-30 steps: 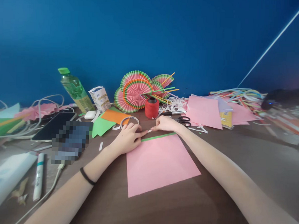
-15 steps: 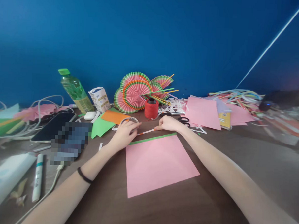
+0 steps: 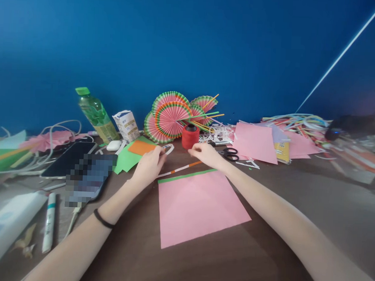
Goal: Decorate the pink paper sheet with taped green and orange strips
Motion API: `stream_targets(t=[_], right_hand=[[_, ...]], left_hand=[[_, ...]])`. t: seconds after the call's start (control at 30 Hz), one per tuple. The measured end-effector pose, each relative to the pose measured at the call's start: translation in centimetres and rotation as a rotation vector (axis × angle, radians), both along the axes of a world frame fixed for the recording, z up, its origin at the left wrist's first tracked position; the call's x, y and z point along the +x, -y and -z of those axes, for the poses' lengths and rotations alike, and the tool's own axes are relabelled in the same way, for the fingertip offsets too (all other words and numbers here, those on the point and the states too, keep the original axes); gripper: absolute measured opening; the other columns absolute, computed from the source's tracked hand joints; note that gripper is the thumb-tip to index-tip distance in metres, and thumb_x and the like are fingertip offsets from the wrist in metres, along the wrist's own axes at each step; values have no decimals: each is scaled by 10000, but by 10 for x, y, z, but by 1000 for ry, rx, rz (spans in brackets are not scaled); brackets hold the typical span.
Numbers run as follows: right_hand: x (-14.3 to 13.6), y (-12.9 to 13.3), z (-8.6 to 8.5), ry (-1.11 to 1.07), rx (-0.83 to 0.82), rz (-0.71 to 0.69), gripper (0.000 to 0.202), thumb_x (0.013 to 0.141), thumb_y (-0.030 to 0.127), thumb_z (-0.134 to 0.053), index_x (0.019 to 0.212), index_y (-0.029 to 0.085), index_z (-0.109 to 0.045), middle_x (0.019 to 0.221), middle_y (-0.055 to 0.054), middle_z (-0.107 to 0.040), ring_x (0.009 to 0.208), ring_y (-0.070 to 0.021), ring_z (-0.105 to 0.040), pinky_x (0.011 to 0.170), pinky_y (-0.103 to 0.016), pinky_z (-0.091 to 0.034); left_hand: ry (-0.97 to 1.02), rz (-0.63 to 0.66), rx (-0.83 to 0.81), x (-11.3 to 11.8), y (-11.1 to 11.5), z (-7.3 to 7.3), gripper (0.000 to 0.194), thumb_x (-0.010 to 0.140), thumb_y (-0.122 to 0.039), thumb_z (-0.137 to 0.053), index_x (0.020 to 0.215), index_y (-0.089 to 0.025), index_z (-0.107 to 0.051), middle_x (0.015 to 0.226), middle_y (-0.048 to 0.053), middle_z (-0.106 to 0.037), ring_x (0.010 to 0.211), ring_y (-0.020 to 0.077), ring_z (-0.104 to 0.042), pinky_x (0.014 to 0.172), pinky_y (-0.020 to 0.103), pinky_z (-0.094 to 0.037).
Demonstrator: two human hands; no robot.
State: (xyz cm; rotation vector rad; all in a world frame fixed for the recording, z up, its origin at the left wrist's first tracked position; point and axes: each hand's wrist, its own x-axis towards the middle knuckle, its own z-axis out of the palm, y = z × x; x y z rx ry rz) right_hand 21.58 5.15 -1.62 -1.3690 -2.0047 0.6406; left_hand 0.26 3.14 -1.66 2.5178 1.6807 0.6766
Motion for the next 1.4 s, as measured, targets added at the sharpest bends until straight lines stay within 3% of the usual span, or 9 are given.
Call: stream_targets(t=[0.07,0.17,0.37,0.5,0.73,0.9,1.1,1.4], right_hand=[[-7,3,1,-142,139,-8,175,757,242,-490,758,135,-628,766,-39,-624,698,-128,-560,664,-238,-417],[-18,11,3,-282,298,-95,240,751,165,-480,943,151,-623,934,-73,-601,807,-144,-578,735,-266,-457],[-29,22,7,-292,384,-205,439,763,105,-461,1182,213,-534,1144,-72,-550,1066,-167,-516,949,-322,-392],[-29,25,4,-298,340,-237,415,757,98,-471,1156,162,-567,1192,-93,-555,1112,-174,-505,996,-327,-359],[-27,22,-2,-493,32,-215,272,740,82,-478,930,158,-658,1074,-63,-647,1022,-163,-586,936,-324,-421],[-26,22,-2,-434,17,-89,168,733,119,-524,829,135,-660,894,-73,-693,853,-165,-644,838,-317,-475],[-30,26,0,-542,-78,-108,108,657,172,-633,758,149,-603,928,-69,-680,849,-166,-646,825,-327,-486],[-34,27,6,-544,-23,-18,54,671,149,-610,677,155,-557,1021,-95,-651,905,-162,-632,860,-319,-461]], left_hand=[[168,24,-51,2,2,-3,111,859,-295,-367,847,-206,-432,773,23,-641,735,193,-600,670,292,-407],[307,44,-104,5,7,-7,120,859,-324,-372,824,-218,-416,734,-8,-642,702,166,-593,665,270,-401],[421,130,-186,12,15,-11,109,852,-311,-383,815,-214,-418,710,-20,-626,696,138,-582,682,255,-411],[447,174,-250,15,18,-11,86,845,-292,-388,833,-211,-414,675,-23,-598,641,132,-587,649,253,-427],[373,177,-299,14,16,-12,202,843,-308,-364,958,-188,-481,644,-26,-588,521,115,-527,552,230,-410],[277,143,-244,13,15,-12,263,831,-277,-357,947,-176,-570,648,-14,-610,584,132,-544,616,236,-411],[296,124,-225,15,18,-13,246,792,-252,-381,923,-182,-578,646,-13,-617,582,139,-556,595,233,-414],[366,77,-218,21,22,-12,132,755,-215,-405,716,-194,-530,611,-30,-614,523,114,-524,551,213,-392]])
